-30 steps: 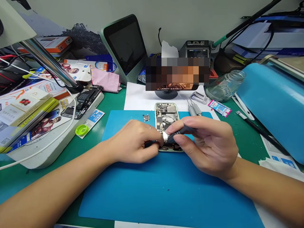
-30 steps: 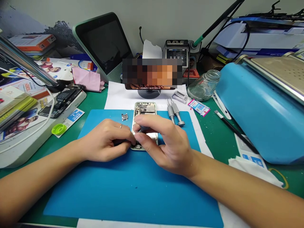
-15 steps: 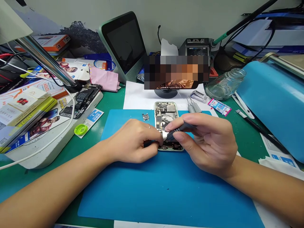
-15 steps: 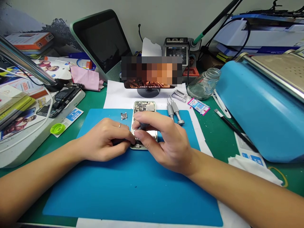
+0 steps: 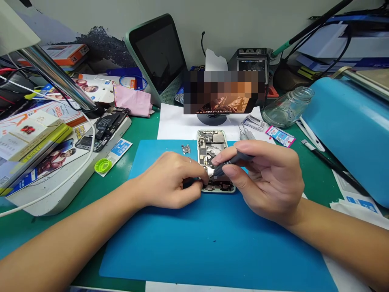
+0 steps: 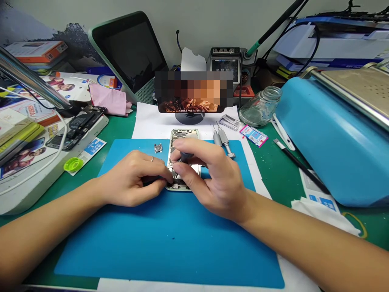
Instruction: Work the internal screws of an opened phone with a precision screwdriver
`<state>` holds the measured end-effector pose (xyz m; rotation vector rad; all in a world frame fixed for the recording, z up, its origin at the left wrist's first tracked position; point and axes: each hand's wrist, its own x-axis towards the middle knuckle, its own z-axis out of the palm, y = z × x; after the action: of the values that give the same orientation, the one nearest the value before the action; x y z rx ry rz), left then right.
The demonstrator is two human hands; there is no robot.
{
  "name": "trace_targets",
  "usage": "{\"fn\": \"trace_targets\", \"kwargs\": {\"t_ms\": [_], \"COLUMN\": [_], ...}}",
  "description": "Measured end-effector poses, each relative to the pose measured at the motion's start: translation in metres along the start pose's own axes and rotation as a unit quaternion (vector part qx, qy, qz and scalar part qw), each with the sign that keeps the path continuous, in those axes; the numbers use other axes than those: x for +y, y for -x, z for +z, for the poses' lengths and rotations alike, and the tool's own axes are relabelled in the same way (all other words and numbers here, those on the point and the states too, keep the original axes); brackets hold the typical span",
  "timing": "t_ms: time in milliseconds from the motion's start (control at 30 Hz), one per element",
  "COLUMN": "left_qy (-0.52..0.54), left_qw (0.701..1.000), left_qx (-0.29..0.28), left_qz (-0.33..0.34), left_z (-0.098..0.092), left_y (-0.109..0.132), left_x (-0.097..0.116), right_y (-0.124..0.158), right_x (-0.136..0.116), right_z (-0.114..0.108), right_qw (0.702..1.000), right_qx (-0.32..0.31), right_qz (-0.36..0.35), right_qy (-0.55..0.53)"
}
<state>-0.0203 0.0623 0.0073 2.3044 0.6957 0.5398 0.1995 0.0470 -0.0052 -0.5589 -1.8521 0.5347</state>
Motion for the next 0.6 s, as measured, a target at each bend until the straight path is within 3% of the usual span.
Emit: {"fn": "trace_targets", "kwargs": {"t_ms": [233, 600], "left_qy": [-0.015, -0.06], "left_qw": [0.997, 0.995], "left_qx": [0.065, 0.066], "left_qz": [-0.026, -0.052], "left_z": [0.0014, 0.0045], "left_y": [-0.0011, -0.002], "left_x": [0.0013, 0.0014], "right_y": [-0.0019, -0.0068], "right_x": [-0.0013, -0.0001], "right_z": [0.0015, 0.001], "right_qw": [1.0, 0.995], "right_qx": [0.019, 0.088], "right_qz": [0.005, -0.045], "right_qy": [-0.006, -0.02]}}
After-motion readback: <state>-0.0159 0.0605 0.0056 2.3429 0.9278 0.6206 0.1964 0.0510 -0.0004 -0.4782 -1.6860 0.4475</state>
